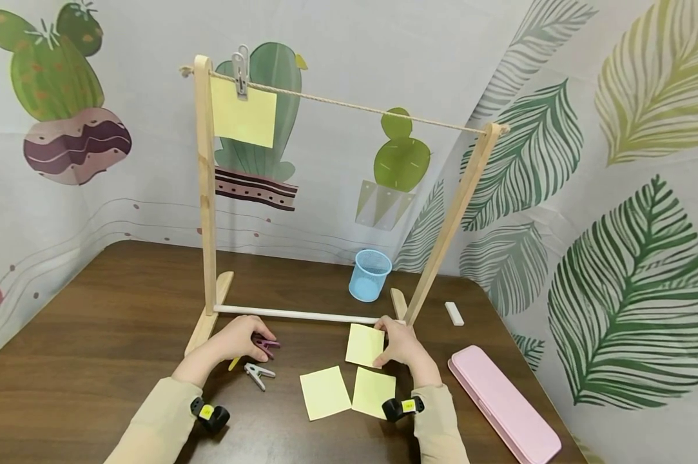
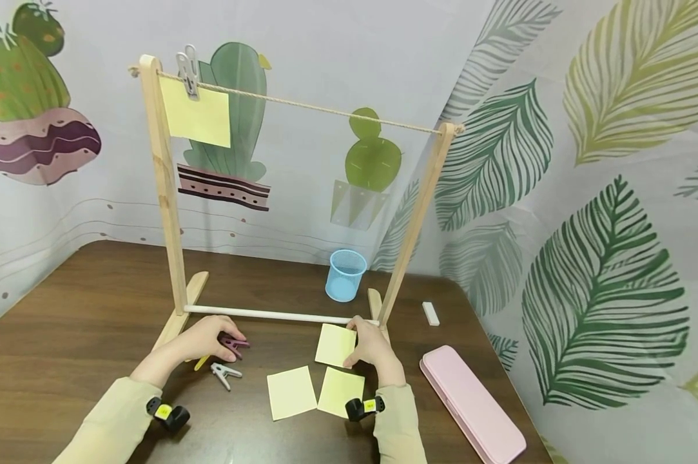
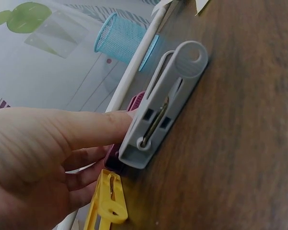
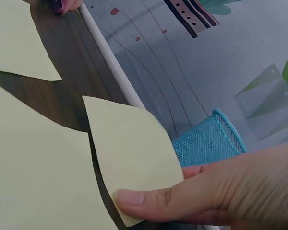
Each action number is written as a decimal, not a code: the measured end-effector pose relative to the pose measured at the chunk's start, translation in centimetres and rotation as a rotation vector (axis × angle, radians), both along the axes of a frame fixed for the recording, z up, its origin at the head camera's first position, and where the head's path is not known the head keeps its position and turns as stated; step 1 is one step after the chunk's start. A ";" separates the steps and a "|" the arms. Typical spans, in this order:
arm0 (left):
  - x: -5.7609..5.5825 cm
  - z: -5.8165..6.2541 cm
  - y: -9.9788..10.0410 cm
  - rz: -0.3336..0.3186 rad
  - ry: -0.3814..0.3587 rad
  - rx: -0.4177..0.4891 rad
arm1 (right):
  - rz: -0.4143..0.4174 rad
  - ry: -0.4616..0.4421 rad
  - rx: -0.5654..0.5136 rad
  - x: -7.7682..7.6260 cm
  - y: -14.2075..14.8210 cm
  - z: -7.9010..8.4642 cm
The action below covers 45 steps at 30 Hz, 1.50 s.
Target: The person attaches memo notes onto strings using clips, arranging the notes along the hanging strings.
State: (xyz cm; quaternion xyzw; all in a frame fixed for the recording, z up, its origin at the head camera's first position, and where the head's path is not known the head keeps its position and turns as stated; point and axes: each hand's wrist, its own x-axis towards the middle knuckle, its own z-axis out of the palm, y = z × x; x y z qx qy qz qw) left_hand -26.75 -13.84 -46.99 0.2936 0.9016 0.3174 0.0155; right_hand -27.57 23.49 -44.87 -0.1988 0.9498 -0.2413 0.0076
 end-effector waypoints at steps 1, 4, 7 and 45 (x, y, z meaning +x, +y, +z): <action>0.0 0.0 0.0 0.001 -0.001 -0.001 | 0.009 -0.016 -0.030 0.0 0.1 -0.1; 0.0 0.0 0.1 0.002 -0.004 -0.002 | 0.025 -0.094 -0.138 -0.4 0.3 -0.6; 0.0 0.0 0.1 0.003 -0.005 -0.002 | 0.011 -0.188 -0.239 -0.8 0.5 -1.3; 0.5 0.6 0.7 -0.006 0.021 -0.008 | 0.088 -0.395 -0.500 -1.4 1.1 -2.6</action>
